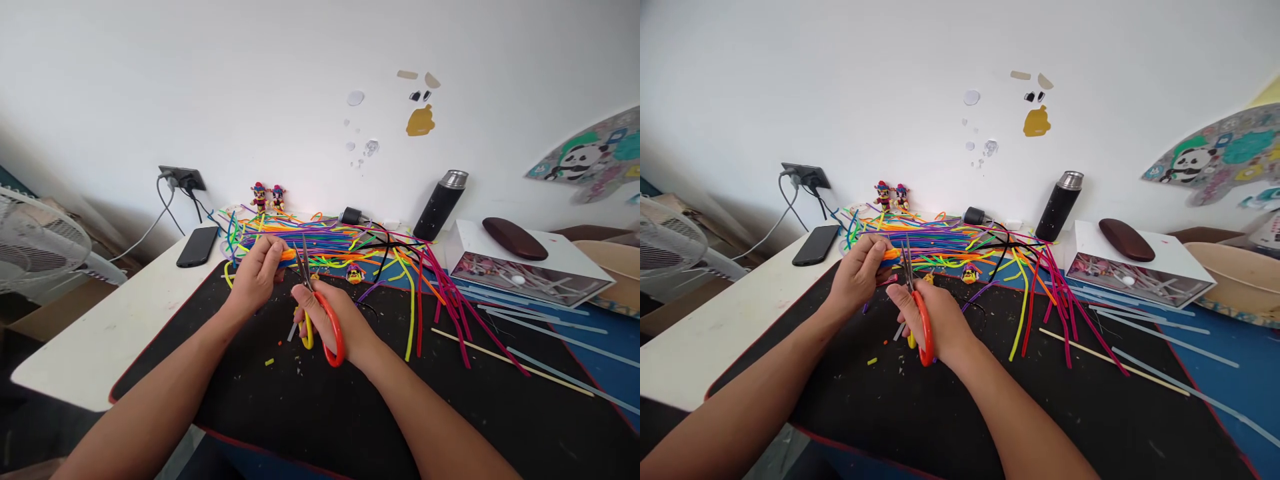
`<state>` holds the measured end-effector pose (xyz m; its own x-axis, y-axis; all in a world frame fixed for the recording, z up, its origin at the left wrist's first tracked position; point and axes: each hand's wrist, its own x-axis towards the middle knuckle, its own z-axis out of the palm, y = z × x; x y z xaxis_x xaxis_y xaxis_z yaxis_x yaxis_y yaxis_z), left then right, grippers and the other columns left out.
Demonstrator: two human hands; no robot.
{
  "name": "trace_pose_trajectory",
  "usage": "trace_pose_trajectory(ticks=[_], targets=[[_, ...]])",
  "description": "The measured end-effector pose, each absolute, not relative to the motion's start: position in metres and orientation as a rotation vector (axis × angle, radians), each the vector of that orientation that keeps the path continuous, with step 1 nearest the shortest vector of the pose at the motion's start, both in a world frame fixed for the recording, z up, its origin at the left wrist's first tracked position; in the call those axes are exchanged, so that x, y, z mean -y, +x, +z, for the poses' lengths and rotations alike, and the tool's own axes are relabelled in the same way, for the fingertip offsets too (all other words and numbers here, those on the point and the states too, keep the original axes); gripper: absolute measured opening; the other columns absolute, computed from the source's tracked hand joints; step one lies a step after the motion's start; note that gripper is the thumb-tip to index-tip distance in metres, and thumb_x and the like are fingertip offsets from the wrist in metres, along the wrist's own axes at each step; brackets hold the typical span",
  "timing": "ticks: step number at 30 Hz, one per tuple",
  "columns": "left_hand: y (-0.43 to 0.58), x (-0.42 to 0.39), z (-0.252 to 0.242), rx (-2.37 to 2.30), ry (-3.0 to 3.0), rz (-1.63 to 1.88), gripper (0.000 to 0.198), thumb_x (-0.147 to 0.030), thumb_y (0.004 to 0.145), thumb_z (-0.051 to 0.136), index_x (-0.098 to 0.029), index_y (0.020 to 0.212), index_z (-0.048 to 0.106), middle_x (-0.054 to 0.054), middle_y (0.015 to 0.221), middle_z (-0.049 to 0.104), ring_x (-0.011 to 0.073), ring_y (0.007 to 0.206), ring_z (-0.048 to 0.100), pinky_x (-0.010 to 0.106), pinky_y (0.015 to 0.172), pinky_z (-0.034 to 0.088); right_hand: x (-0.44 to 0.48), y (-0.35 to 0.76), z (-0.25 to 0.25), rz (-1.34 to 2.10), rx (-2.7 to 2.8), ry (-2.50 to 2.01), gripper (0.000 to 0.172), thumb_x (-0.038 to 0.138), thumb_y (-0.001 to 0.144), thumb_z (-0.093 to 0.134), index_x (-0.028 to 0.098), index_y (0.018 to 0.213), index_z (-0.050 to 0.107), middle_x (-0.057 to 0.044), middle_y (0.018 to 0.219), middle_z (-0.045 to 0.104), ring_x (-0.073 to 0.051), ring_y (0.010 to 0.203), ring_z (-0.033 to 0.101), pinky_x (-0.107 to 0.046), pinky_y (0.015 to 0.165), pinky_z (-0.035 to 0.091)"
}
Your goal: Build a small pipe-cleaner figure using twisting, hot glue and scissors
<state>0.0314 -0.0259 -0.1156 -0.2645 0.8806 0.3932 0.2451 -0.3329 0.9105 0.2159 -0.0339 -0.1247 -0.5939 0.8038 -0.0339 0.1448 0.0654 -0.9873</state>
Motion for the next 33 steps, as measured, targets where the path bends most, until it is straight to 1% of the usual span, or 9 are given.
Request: trace_pose_trajectory(ticks=[3, 6, 10, 15, 21, 24, 28, 33], targets=[[0.032, 0.027, -0.116, -1.421, 1.513, 1.548, 0.032, -0.053, 0.101, 0.056, -0.022, 0.091, 0.058, -0.002, 0.078, 0.05, 0.0102, 0.052, 0.047, 0.022, 0.045, 0.044, 0.034, 0.216, -0.126, 1.537, 1.839, -0.988, 0.063, 0.083, 0.093, 0.049, 0.021, 0.093, 0.061, -0.003, 0.078, 0.073, -0.015, 0.054, 0.07, -0.026, 0.052, 0.053], [0.033, 0.027, -0.117, -1.451, 1.541, 1.507, 0.033, -0.053, 0.102, 0.053, -0.022, 0.093, 0.059, 0.0, 0.082, 0.053, 0.0113, 0.055, 0.048, 0.021, 0.046, 0.045, 0.034, 0.215, -0.127, 1.533, 1.839, -1.004, 0.063, 0.083, 0.094, 0.047, 0.022, 0.089, 0.058, -0.002, 0.075, 0.071, -0.015, 0.052, 0.069, -0.024, 0.048, 0.051], [0.032, 0.028, -0.12, -1.462, 1.59, 1.479, 0.033, -0.053, 0.104, 0.05, -0.022, 0.094, 0.059, 0.001, 0.086, 0.057, 0.0122, 0.059, 0.048, 0.022, 0.049, 0.048, 0.033, 0.215, -0.128, 1.524, 1.837, -1.01, 0.062, 0.083, 0.095, 0.046, 0.022, 0.085, 0.055, -0.002, 0.072, 0.07, -0.014, 0.05, 0.067, -0.023, 0.047, 0.049], [0.034, 0.028, -0.122, -1.492, 1.638, 1.459, 0.033, -0.053, 0.105, 0.048, -0.023, 0.095, 0.058, 0.001, 0.085, 0.059, 0.0133, 0.06, 0.051, 0.022, 0.051, 0.047, 0.033, 0.215, -0.128, 1.519, 1.853, -1.038, 0.063, 0.085, 0.094, 0.045, 0.023, 0.082, 0.052, -0.001, 0.068, 0.068, -0.014, 0.049, 0.066, -0.025, 0.046, 0.048], [0.036, 0.027, -0.124, -1.548, 1.725, 1.48, 0.028, -0.046, 0.106, 0.048, -0.022, 0.093, 0.057, 0.0, 0.08, 0.057, 0.0122, 0.056, 0.047, 0.023, 0.051, 0.043, 0.034, 0.215, -0.126, 1.437, 1.887, -1.078, 0.064, 0.085, 0.094, 0.045, 0.023, 0.079, 0.05, 0.0, 0.065, 0.066, -0.014, 0.046, 0.065, -0.026, 0.047, 0.046], [0.035, 0.028, -0.126, -1.588, 1.759, 1.472, 0.026, -0.044, 0.106, 0.047, -0.022, 0.096, 0.058, 0.0, 0.081, 0.058, 0.0128, 0.057, 0.049, 0.023, 0.053, 0.044, 0.034, 0.215, -0.126, 1.395, 1.919, -1.084, 0.064, 0.085, 0.095, 0.044, 0.023, 0.078, 0.05, 0.0, 0.064, 0.065, -0.014, 0.045, 0.063, -0.026, 0.048, 0.045], [0.035, 0.029, -0.126, -1.595, 1.74, 1.483, 0.028, -0.045, 0.106, 0.045, -0.022, 0.097, 0.059, 0.002, 0.086, 0.06, 0.0145, 0.063, 0.052, 0.023, 0.054, 0.046, 0.034, 0.215, -0.127, 1.42, 1.888, -1.073, 0.063, 0.084, 0.095, 0.045, 0.023, 0.079, 0.05, 0.001, 0.065, 0.065, -0.014, 0.046, 0.064, -0.026, 0.048, 0.046], [0.035, 0.029, -0.128, -1.589, 1.747, 1.465, 0.028, -0.046, 0.107, 0.046, -0.022, 0.098, 0.059, 0.001, 0.084, 0.059, 0.0137, 0.06, 0.05, 0.024, 0.054, 0.046, 0.034, 0.216, -0.124, 1.421, 1.891, -1.094, 0.063, 0.085, 0.094, 0.046, 0.023, 0.079, 0.051, 0.001, 0.064, 0.065, -0.014, 0.046, 0.064, -0.026, 0.048, 0.046]])
